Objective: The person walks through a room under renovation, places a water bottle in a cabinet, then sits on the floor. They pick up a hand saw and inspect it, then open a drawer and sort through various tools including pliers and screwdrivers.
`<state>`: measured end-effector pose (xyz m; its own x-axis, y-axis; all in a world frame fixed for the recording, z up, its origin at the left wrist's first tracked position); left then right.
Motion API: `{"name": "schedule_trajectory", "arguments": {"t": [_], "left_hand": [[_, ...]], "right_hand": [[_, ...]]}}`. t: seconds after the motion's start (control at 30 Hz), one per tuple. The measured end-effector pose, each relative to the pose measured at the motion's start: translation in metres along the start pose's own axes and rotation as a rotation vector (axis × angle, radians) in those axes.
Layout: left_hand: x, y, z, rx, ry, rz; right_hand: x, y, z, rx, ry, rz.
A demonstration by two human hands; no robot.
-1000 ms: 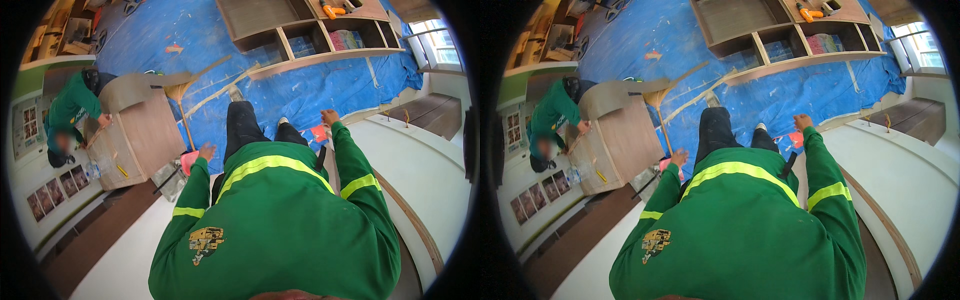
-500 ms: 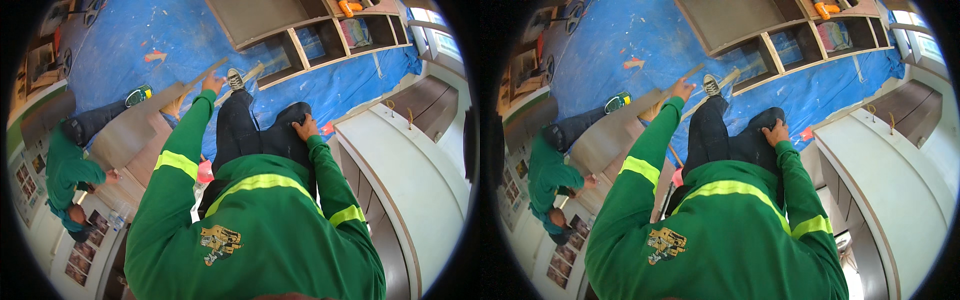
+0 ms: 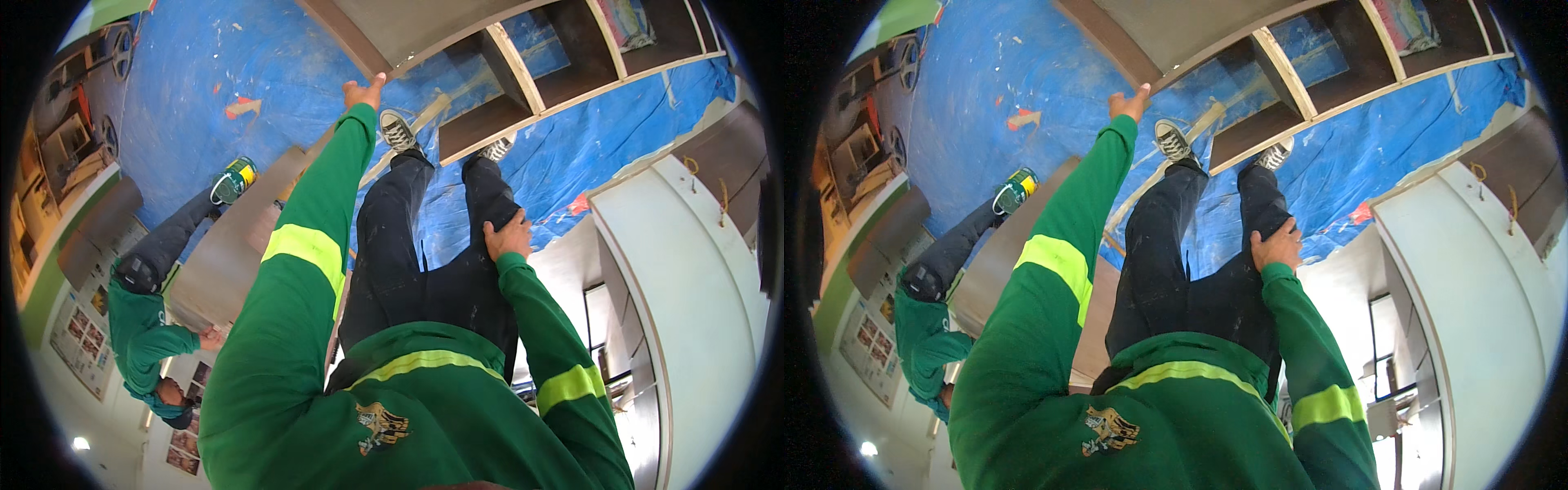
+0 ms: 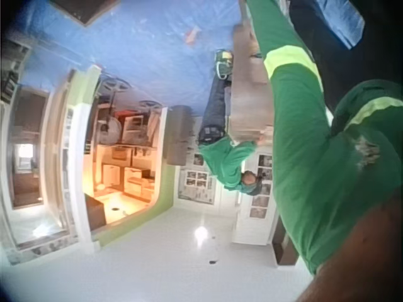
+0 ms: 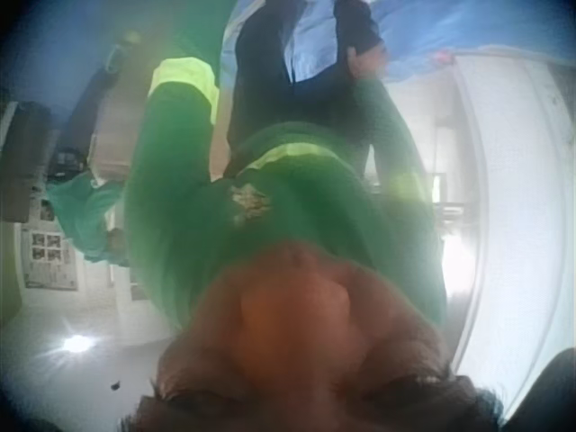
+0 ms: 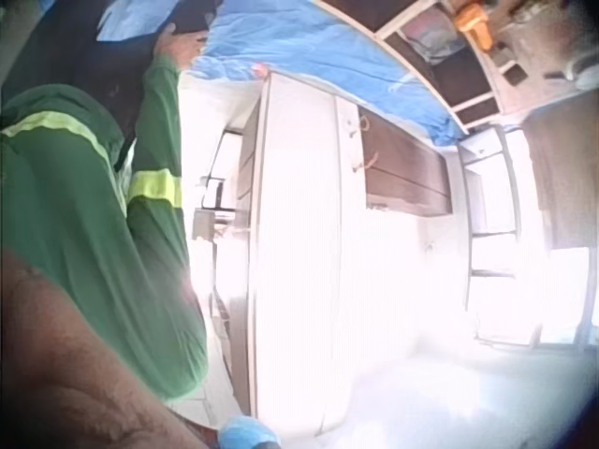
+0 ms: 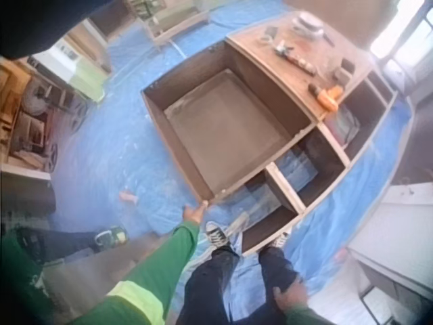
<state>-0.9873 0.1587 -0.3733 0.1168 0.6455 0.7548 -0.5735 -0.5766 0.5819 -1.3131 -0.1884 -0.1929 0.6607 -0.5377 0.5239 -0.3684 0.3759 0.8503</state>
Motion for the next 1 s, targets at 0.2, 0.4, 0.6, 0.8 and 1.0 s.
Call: {"name": "schedule_trajectory", "arguments": {"t": [0.2,0.4,0.6,0.8,1.0], "left_hand": [[-0.05,-0.067,-0.018,-0.009,0.149,-0.136],[-0.01,-0.046,0.034,-0.233,-0.177,-0.147],[0.006,-0.036,0.076,-0.628,-0.805,-0.138],[0.003,-0.052,0.089,-0.69,-1.094,-0.27],[0.014,-0.045,0.095,-0.81,-1.106,-0.346]], "right_hand": [[0.009,-0.018,0.002,0.02,-0.005,0.016],[0.01,-0.02,-0.004,0.001,-0.016,0.005],[0.014,-0.021,-0.002,0.001,-0.012,-0.003],[0.014,-0.025,0.002,-0.008,-0.018,-0.033],[0.017,-0.025,0.004,-0.009,-0.019,-0.034]]}}
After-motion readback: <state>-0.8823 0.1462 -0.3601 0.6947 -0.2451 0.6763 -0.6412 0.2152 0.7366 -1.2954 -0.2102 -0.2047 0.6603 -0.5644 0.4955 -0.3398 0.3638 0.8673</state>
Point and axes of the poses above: each hand's wrist, its own y-axis away from the middle knuckle, its own x-axis out of the back of the hand, z = x × y, the point moved 8 cm from there along -y, towards the middle knuckle, and after that the axes turned 12 degrees about x, right-handed, at the moved point
